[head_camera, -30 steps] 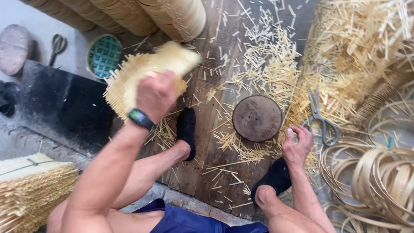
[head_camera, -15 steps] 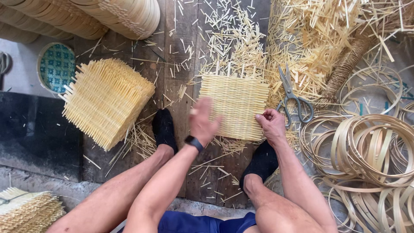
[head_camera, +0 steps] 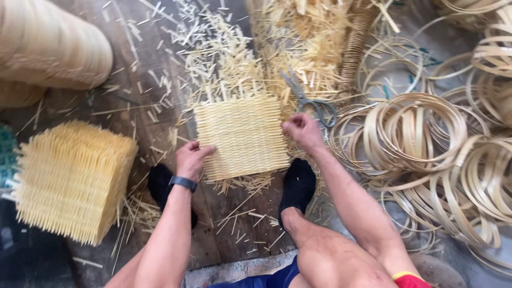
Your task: The person sits on the floor and repeatedly places a circular bamboo ring onto a square woven mat, trims the excess mat material with shears using a wooden template, and stacks the finished circular pieces.
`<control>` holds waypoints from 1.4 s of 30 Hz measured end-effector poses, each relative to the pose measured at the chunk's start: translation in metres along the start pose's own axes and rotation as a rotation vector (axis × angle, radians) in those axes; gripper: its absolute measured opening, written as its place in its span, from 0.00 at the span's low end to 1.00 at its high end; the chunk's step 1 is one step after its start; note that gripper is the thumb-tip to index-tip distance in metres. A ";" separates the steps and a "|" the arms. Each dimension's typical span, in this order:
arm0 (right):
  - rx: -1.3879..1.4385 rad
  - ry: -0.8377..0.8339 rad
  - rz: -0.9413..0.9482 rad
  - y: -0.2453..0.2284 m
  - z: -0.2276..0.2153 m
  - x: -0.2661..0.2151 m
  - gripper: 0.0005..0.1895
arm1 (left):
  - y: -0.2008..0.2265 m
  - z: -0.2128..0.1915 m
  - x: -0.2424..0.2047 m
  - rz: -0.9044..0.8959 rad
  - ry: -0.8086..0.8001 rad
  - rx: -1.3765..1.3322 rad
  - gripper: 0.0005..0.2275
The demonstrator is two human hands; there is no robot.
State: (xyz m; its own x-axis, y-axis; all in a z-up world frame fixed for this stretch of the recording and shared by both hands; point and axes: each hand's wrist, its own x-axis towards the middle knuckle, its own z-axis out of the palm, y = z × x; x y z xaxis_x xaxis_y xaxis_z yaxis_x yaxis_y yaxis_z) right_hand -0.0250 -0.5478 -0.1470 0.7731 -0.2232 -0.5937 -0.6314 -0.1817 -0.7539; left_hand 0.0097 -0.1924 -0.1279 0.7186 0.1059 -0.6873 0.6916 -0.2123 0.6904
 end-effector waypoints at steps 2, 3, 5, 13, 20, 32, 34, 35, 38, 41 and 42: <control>-0.154 0.259 -0.064 -0.005 -0.040 0.021 0.15 | 0.006 0.000 -0.007 -0.037 0.031 0.045 0.24; -0.289 0.382 -0.077 -0.008 -0.061 0.036 0.14 | 0.010 0.000 -0.009 -0.044 0.037 0.054 0.27; -0.515 0.557 -0.112 -0.012 -0.103 0.066 0.17 | 0.018 0.002 -0.013 -0.056 0.076 0.138 0.32; -0.623 0.521 0.081 0.013 -0.150 0.114 0.24 | 0.027 -0.016 -0.029 0.210 0.372 0.287 0.36; -0.462 0.647 -0.752 -0.050 -0.118 0.045 0.10 | 0.082 0.012 -0.070 0.629 0.274 0.140 0.18; -0.460 0.349 -1.458 -0.183 -0.024 -0.139 0.18 | 0.126 0.073 -0.123 0.218 -0.519 -0.569 0.11; -0.418 0.251 -1.408 -0.175 -0.026 -0.130 0.16 | 0.121 0.067 -0.131 0.071 -0.538 -0.540 0.11; -0.391 0.144 -1.357 -0.168 -0.024 -0.124 0.15 | 0.121 0.066 -0.133 0.005 -0.536 -0.523 0.12; -0.419 -0.026 -1.290 -0.145 -0.012 -0.112 0.10 | 0.126 0.066 -0.131 -0.155 -0.530 -0.385 0.17; -0.543 0.027 -1.403 -0.125 0.013 -0.111 0.08 | 0.130 0.069 -0.122 -0.227 -0.531 -0.150 0.27; -0.592 0.068 -1.466 -0.120 0.019 -0.112 0.09 | 0.129 0.074 -0.120 -0.248 -0.534 -0.130 0.28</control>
State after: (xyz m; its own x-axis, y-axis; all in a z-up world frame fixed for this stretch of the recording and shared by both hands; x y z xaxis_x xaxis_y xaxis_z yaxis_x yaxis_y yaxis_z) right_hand -0.0350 -0.4825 0.0048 0.7144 0.4367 0.5467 0.6845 -0.5984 -0.4164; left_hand 0.0077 -0.3045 0.0269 0.4221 -0.3727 -0.8264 0.8612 -0.1200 0.4940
